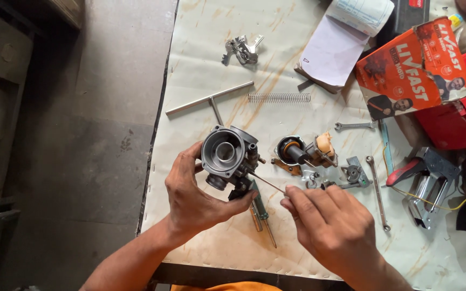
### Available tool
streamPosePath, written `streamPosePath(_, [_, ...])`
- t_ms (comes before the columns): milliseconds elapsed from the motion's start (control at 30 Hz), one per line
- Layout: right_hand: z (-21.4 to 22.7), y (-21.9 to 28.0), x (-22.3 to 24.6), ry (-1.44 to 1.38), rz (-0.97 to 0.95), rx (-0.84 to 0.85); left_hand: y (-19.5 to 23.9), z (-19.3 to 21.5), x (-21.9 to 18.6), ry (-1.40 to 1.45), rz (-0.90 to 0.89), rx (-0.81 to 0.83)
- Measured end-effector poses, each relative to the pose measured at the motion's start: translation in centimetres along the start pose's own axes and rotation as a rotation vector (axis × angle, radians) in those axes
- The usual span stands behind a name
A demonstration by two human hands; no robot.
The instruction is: Cleaning and reassembling a motorcycle carburetor.
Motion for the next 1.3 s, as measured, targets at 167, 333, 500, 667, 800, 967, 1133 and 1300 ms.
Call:
streamPosePath(167, [-1.0,0.9,-0.5,-0.002,-0.077,0.100,-0.1,-0.1,0.1,0.026,-0.031,0.004])
streamPosePath(333, [-1.6,0.7,-0.5,0.049,0.044,0.111,-0.2,-0.1,0.0,-0.012,-0.057,-0.015])
streamPosePath(500, [-2.6,1.0,-1.1,-0.035,-0.012,0.113,-0.1,-0.1,0.1,-0.035,-0.057,-0.050])
streamPosePath(667, [-3.8,2.6,-1.9,-0.277,-0.248,0.169,-0.2,0.1,-0.5,-0.065,-0.115,-0.060])
streamPosePath(800, [-4.6,4.6,-2.3,-0.442,-0.369,0.155,0.1,0.1,-1.3,-0.090,-0.191,-0.062])
streamPosePath(967, [-4.5,4.3,0.4,-0.239,-0.143,0.033,1.1,-0.4,-1.4,-0.109,-0.214,-0.010])
streamPosePath(1133, [-5.8,5.9,-0.1,-0.329,-0.290,0.050,1.7,-0.7,-1.4,-0.093,-0.288,0.018])
streamPosePath(1300, [-6.3,6.8,-1.2,-0.652,-0.448,0.033,1.9,-1.2,-1.4,-0.114,-0.340,0.044])
Point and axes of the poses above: each hand's wrist, its own y-axis away from the middle knuckle, its own z-axis out of the back of the hand, x = y × z, the point moved 4 cm from there along -y, towards the middle knuckle, and after that the axes turned 1 degree about z, right-handed, at the moved point
